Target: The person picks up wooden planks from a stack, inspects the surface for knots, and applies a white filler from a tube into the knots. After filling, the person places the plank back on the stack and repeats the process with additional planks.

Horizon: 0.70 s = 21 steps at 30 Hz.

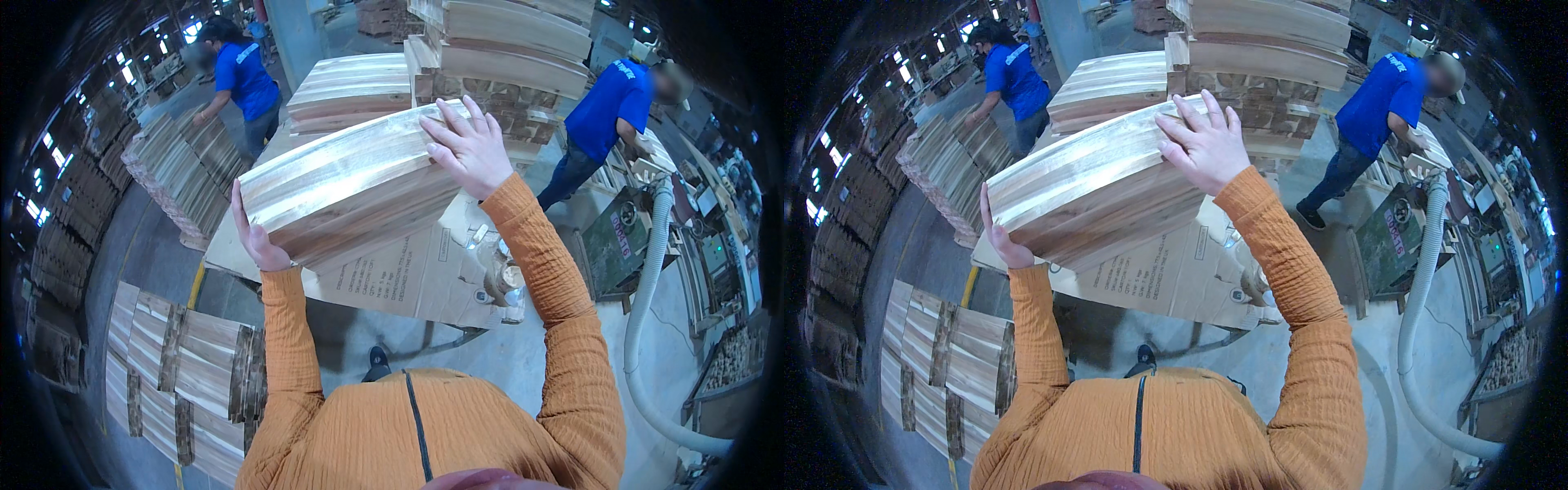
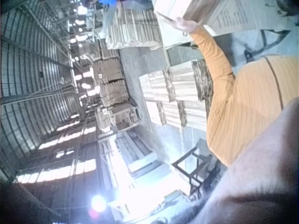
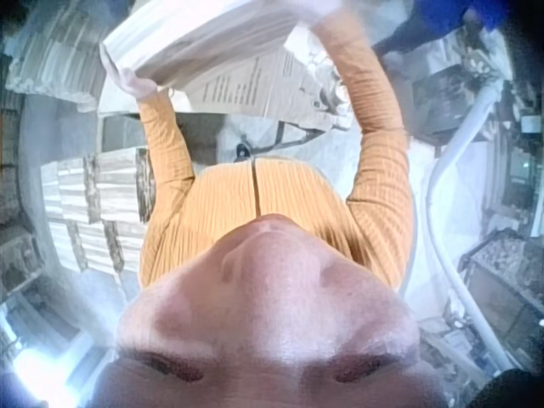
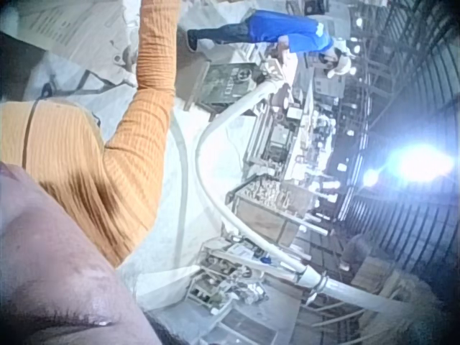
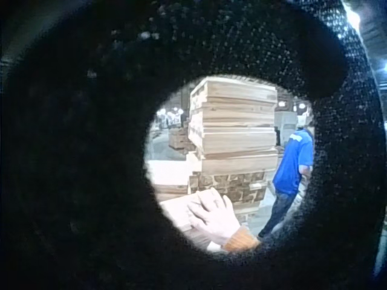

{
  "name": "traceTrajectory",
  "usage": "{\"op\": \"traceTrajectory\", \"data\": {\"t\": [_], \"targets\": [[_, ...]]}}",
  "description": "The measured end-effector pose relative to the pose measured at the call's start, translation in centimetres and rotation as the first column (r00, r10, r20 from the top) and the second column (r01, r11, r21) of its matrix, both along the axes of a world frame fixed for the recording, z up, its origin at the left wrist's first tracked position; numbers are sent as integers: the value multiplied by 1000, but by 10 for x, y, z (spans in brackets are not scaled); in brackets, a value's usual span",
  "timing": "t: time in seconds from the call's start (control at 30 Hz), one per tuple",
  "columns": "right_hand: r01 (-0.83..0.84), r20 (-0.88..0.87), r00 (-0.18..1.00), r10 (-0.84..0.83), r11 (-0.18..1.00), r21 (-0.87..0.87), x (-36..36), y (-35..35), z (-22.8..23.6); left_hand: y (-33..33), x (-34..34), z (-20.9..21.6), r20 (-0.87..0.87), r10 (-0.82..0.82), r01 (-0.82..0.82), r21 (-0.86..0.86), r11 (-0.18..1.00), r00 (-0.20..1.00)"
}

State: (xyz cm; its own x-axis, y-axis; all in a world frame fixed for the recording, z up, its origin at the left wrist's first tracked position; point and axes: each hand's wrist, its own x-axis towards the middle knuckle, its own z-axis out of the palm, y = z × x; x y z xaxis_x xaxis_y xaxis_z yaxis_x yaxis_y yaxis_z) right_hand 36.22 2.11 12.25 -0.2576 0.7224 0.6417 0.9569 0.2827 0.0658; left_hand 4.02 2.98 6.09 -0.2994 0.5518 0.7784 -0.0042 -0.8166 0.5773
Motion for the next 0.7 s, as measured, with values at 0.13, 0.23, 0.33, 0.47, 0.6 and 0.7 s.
{"op": "traceTrajectory", "data": {"t": [0.13,0.23,0.33,0.47,0.6,0.7], "targets": [[-38,27,999,38,999,17,-17,-7,5,-2,-1,1,-13,21,-21,6,1000,1000],[58,46,997,-56,998,-32,-19,-2,7,-4,1,3,-19,16,-17,-9,1000,1000],[12,12,1000,-12,1000,2,-18,-2,8,-1,0,2,-12,8,-8,9,1000,1000],[-24,40,999,24,1000,-9,-27,1,7,-1,1,1,-7,-24,25,26,999,1000],[23,-51,998,-23,1000,-6,-16,-2,8,-2,-2,-1,-26,-1,2,29,1000,1000],[67,-51,996,-70,997,-43,-6,-5,3,-1,-1,1,-41,29,-27,36,999,999]]}}
